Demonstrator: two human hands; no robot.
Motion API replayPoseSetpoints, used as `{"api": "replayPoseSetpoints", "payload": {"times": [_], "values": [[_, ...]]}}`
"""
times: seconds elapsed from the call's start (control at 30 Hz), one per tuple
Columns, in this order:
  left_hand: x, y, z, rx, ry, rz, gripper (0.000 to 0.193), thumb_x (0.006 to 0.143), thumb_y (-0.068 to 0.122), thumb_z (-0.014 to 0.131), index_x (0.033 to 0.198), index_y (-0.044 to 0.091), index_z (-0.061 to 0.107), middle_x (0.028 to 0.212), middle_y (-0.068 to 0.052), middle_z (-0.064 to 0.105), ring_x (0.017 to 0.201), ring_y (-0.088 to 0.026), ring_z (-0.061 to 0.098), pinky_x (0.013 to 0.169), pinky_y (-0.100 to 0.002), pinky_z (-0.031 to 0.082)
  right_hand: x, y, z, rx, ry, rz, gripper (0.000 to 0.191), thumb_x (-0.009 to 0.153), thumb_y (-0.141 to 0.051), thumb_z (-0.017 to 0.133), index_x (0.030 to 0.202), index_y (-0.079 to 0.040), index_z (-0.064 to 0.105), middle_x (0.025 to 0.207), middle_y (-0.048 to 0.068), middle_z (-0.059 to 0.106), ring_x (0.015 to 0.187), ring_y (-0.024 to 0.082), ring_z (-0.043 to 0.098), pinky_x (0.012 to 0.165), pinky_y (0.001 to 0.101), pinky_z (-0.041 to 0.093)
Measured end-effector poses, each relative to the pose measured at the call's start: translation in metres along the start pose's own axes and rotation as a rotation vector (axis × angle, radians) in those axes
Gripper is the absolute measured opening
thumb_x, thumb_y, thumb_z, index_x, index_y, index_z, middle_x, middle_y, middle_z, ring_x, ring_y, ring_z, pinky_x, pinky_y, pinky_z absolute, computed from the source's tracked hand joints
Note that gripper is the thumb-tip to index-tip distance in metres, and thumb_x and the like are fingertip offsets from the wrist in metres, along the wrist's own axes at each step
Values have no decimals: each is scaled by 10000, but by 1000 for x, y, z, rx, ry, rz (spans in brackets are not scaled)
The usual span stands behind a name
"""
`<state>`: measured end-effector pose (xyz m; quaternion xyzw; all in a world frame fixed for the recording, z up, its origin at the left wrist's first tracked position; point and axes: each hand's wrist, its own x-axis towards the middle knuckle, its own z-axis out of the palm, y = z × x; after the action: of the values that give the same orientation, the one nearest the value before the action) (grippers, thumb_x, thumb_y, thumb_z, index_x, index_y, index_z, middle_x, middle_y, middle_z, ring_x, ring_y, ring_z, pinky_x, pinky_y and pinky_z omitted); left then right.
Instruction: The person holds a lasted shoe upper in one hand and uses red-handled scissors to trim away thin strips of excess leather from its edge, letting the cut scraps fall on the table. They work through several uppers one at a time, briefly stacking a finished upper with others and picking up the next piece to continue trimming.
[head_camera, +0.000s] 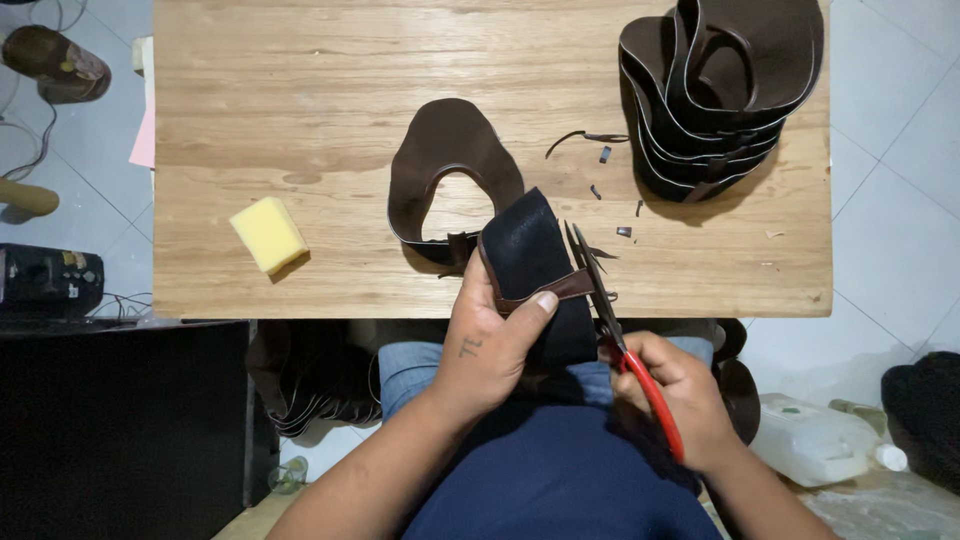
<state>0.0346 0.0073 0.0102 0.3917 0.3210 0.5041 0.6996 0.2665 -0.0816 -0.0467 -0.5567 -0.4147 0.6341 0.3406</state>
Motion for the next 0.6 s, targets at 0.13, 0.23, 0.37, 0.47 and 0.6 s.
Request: {"api": "replayPoseSetpoints", "payload": {"times": [0.13,0.23,0.37,0.47,0.6], "values": [[-2,5,2,-97,-40,-16,616,959,23,594,1525,28,352,1390,-85,582,1273,-171,591,1133,-357,472,-5,-10,5,73,136,-117,282,939,-90,708,1193,11,637,831,62,630,670,118,579,607,269,494],[-10,9,5,-89,-183,-115,599,985,62,622,1531,28,378,1408,-91,580,1309,-166,575,1162,-352,450,-9,-39,8,-2,251,-265,425,810,-71,764,1195,-14,592,1021,41,692,750,76,608,654,235,531],[-21,4,12,6,-321,-200,575,939,55,717,1454,-5,470,1331,-99,596,1243,-181,591,1110,-365,486,-22,-83,9,-200,453,-149,494,739,-83,829,1192,-35,639,896,97,733,731,106,693,626,272,571],[-25,-8,4,112,-228,-127,535,919,80,735,1394,12,497,1256,-69,605,1161,-143,602,1031,-315,509,-27,-111,-21,-711,653,-370,454,790,-109,842,1184,-28,633,992,102,750,826,148,729,724,288,596],[-13,-33,-22,104,121,-53,324,994,113,669,1274,-2,553,1080,-60,603,953,-111,599,859,-269,537,15,-136,-92,-908,762,-726,440,793,-93,826,1176,-23,620,987,130,740,838,198,724,738,320,591]]}}
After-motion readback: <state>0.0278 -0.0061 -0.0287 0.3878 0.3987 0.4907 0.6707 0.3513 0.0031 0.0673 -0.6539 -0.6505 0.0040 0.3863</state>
